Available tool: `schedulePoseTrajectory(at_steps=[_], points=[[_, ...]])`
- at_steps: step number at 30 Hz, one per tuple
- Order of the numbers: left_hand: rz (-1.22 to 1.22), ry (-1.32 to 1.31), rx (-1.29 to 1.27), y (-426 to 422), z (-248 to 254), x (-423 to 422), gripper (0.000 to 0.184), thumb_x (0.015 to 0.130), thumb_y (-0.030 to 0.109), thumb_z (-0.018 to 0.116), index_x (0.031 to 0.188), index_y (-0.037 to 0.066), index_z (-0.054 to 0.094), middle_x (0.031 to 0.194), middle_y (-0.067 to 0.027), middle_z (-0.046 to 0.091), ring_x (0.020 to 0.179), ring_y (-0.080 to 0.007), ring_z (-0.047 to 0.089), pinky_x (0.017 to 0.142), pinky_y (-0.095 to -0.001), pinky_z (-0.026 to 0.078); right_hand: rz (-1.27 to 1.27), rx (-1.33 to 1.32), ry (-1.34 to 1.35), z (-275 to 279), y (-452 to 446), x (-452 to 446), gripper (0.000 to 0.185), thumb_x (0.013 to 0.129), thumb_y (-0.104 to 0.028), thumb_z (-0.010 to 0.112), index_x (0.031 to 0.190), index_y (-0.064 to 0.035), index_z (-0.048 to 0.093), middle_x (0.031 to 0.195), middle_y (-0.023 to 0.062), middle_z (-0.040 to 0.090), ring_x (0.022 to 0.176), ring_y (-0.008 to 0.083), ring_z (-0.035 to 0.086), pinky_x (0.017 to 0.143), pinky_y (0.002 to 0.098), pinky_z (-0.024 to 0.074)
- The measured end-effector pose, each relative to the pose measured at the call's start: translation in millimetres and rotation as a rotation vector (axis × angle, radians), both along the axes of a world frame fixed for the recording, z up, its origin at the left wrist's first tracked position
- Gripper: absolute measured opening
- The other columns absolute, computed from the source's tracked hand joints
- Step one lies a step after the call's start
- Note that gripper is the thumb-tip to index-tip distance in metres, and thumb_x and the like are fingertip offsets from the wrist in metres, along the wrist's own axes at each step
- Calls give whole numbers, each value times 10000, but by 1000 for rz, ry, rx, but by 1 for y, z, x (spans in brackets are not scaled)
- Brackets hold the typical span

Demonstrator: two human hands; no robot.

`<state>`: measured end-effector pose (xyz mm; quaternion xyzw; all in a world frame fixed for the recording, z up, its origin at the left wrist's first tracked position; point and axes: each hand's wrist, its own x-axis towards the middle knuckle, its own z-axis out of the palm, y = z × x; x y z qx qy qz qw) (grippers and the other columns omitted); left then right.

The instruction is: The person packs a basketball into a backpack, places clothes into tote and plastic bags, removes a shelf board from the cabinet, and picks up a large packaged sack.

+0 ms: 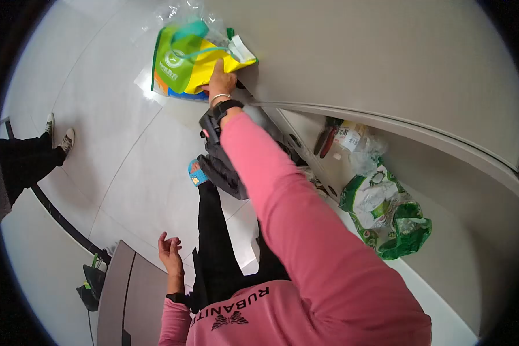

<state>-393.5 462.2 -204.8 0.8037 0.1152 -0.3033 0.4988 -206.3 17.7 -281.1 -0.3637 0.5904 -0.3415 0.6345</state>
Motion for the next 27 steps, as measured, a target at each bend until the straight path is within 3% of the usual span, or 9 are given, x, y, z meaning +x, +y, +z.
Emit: schedulePoseTrajectory(at_steps=[3,4,8,11,13,16,21,22,27], points=[[8,-17,22,-9,2,0,406,869,123,544,1238,20,409,890,-99,596,789,-173,587,657,-287,485,354,-238,-122,24,-6,-48,511,721,-393,689,875,87,600,803,197,637,761,316,623,679,396,472],[-23,23,33,-8,-1,-1,405,867,118,542,1237,18,409,886,-104,598,786,-177,590,656,-289,488,484,-270,96,5,-13,-61,518,673,-342,742,924,83,585,809,190,641,757,290,628,668,368,471],[-63,125,49,-2,-8,-7,389,862,86,526,1226,9,415,864,-116,604,755,-189,596,641,-290,493,608,-307,62,20,1,-158,773,672,-286,757,1248,89,402,1151,253,537,1043,287,553,872,347,443],[-46,153,58,-2,-9,-12,380,856,83,529,1212,3,426,860,-114,604,755,-190,597,647,-288,492,779,-476,481,45,15,-238,660,710,-259,703,1216,67,432,1116,258,547,1011,380,542,875,372,424],[-55,147,85,-5,-7,-15,377,854,82,527,1209,1,429,863,-115,604,755,-190,597,647,-287,492,924,-693,689,27,31,-287,790,715,-358,701,1276,72,347,1240,269,445,1121,406,437,940,424,363],[-59,157,83,-10,-10,-21,370,854,80,519,1203,-5,432,868,-116,603,757,-192,597,647,-288,493,1013,-452,800,32,76,-323,899,712,-508,655,1257,125,324,1205,321,448,1119,411,445,941,432,364],[-60,216,-1,-30,-10,-31,350,852,69,500,1181,-33,437,871,-118,600,769,-192,596,657,-296,494,1018,125,645,-6,118,-318,1018,628,-538,705,1258,163,319,1212,343,440,1153,412,440,956,390,373],[-63,217,-17,-34,-8,-34,346,850,66,503,1176,-33,440,860,-116,603,768,-190,596,656,-297,493,900,30,664,-38,130,-316,912,615,-486,736,1191,149,427,1128,298,532,1098,370,509,921,368,405],[-126,243,-12,-42,6,-44,319,845,58,516,1154,-5,472,863,-107,609,739,-172,600,648,-278,484,913,458,426,-62,124,-296,843,645,-357,775,1214,128,386,1254,203,448,1131,262,466,947,315,382]])
